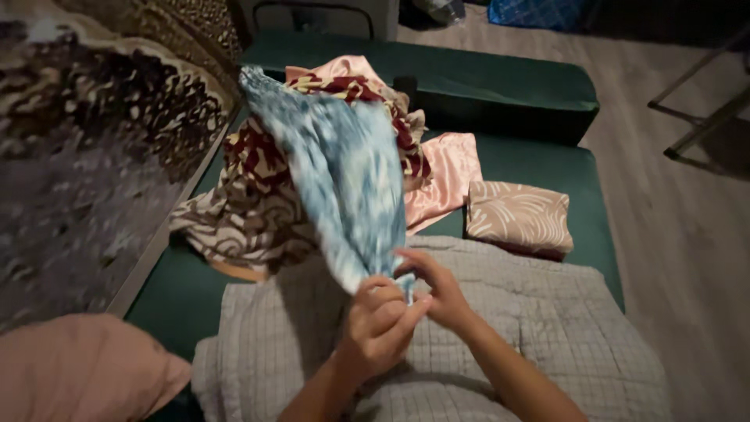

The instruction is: The person lies on a bed and folds two patterned garments by hand. First, a beige fabric with white leaf patterns is folded into a compact rectangle. Then, a blue and white toile-patterned garment is folded similarly. Both folded items are placed on the bed.

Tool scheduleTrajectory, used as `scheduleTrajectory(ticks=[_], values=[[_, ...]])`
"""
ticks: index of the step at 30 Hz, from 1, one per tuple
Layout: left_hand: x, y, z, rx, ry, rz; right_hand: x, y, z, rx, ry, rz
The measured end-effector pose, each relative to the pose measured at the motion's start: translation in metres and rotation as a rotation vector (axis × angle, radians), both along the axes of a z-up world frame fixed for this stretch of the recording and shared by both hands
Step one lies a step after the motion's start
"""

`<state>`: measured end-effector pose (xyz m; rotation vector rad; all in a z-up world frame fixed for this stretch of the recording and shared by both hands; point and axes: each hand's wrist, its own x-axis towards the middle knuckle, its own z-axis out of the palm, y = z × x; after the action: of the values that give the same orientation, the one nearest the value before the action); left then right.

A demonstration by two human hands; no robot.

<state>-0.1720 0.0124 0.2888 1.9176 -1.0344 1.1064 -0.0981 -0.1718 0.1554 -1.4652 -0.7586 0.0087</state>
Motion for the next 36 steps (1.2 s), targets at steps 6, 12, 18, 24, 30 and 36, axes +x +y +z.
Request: scheduleTrajectory(ticks=[6,12,18,24,30,36], values=[[-0.007,0.0,-0.035,-0.117,0.455,0.064,-0.01,-0.026,0.027,-0.316,-0.037,-0.381],[0.009,-0.009,-0.067,-0.008,0.293,0.241,-0.041,-0.051,0.093,-0.044,-0.307,-0.487],[0.076,0.053,-0.081,-0.003,0.37,0.842,-0.016,-0.113,0.161,-0.022,-0.76,-0.811],[0.066,0.121,-0.063,0.007,0.387,1.021,0.054,-0.214,0.197,-0.249,-0.798,-1.086],[0.132,0.167,-0.029,0.145,0.832,1.163,0.138,-0.304,0.201,-0.597,-0.658,-1.227],[0.185,0.189,0.02,-0.122,0.167,1.067,0.163,-0.342,0.2,-0.753,-0.552,-1.279]])
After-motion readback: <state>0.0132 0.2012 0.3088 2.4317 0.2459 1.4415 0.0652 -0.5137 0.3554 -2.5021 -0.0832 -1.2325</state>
